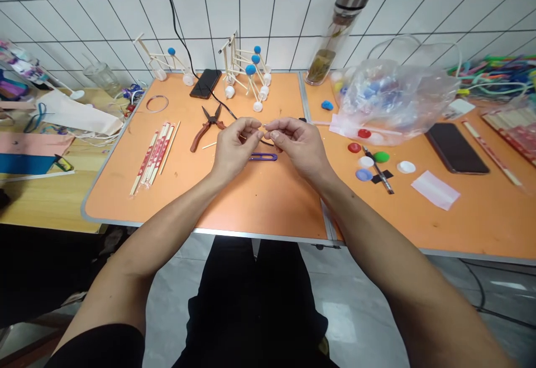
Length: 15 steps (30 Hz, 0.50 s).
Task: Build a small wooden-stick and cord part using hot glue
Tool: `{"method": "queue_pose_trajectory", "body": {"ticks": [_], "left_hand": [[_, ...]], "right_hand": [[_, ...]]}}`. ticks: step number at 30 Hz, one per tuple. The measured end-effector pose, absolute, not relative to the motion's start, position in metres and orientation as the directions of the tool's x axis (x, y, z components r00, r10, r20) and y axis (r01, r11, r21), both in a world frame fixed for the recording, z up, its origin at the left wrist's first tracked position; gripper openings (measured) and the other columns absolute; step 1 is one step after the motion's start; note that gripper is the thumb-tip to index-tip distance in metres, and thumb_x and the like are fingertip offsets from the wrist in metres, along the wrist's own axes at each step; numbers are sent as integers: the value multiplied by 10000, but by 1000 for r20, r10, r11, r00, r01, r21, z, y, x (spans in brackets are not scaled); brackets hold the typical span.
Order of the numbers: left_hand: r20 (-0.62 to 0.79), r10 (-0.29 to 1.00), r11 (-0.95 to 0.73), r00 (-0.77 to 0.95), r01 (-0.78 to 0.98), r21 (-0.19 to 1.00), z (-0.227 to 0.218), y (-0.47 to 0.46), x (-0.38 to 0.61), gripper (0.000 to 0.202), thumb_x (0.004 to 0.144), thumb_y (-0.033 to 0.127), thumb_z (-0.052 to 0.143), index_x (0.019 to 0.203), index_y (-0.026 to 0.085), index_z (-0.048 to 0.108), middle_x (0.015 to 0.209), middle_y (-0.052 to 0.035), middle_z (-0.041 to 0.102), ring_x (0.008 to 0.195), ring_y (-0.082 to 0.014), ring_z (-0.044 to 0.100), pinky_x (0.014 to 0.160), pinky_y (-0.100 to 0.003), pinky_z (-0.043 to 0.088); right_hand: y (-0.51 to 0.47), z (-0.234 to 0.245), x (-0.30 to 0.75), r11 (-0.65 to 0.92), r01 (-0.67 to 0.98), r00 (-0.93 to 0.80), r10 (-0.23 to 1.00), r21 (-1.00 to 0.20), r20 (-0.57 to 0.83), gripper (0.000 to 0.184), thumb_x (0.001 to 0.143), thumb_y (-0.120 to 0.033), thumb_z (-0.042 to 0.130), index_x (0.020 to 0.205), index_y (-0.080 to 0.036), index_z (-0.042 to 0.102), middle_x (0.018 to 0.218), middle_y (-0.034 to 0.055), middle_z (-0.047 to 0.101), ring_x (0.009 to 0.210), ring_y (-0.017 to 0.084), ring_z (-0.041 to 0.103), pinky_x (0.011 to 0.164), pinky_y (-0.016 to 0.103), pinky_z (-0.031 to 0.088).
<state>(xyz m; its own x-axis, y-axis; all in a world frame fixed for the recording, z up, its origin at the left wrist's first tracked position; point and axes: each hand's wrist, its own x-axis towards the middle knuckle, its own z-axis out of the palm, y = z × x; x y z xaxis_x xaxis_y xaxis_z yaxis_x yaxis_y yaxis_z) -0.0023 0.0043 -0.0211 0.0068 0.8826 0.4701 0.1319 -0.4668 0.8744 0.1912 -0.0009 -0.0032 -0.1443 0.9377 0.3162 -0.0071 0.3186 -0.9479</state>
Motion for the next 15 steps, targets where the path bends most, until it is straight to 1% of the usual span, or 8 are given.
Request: {"method": "queue_pose_trajectory", "body": {"ticks": [2,4,7,9,12,15], "left_hand": [[489,872,-488,22,137,862,-21,2,-2,232,998,437,883,1006,222,798,930,-39,819,794,-178,729,744,-297,563],[502,865,-496,15,186,848,-20,1,-3,239,1009,446,862,949,223,802,877,-28,804,748,-175,697,712,-300,537],[543,839,-514,13,343,786,-18,0,-6,186,1024,366,808,895,233,800,812,-19,783,712,-183,663,706,-318,507],[603,797,-548,39,467,694,-18,0,-9,154,1018,272,749,872,237,787,787,-24,769,715,-195,658,728,-335,488],[666,741,-566,85,613,551,-22,1,-12,155,974,181,683,846,234,751,810,-50,765,748,-216,661,744,-354,446],[658,747,-530,94,682,503,-24,2,-14,140,924,165,695,805,238,697,806,-59,734,760,-230,641,725,-355,406]], "right_hand": [[-4,-4,188,340,9,-149,930,-940,335,364,907,-572,933,1042,-244,853,1071,71,890,965,233,809,884,395,677],[-7,-5,185,354,30,-146,927,-935,346,315,933,-538,913,1042,-248,858,1092,68,896,1012,250,827,939,424,686],[-8,-9,181,358,66,-150,926,-931,346,247,951,-469,874,1071,-253,870,1122,65,904,1069,272,840,992,452,693],[-9,-12,178,361,95,-160,925,-928,344,225,964,-414,832,1111,-250,878,1158,68,908,1097,278,841,1021,460,690],[-12,-15,175,397,170,-179,912,-902,368,241,990,-340,751,1166,-242,883,1182,77,904,1093,279,833,1010,460,675],[-17,-14,174,449,280,-210,891,-849,402,275,1003,-265,690,1199,-245,882,1163,80,892,1043,272,815,938,439,646]]}}
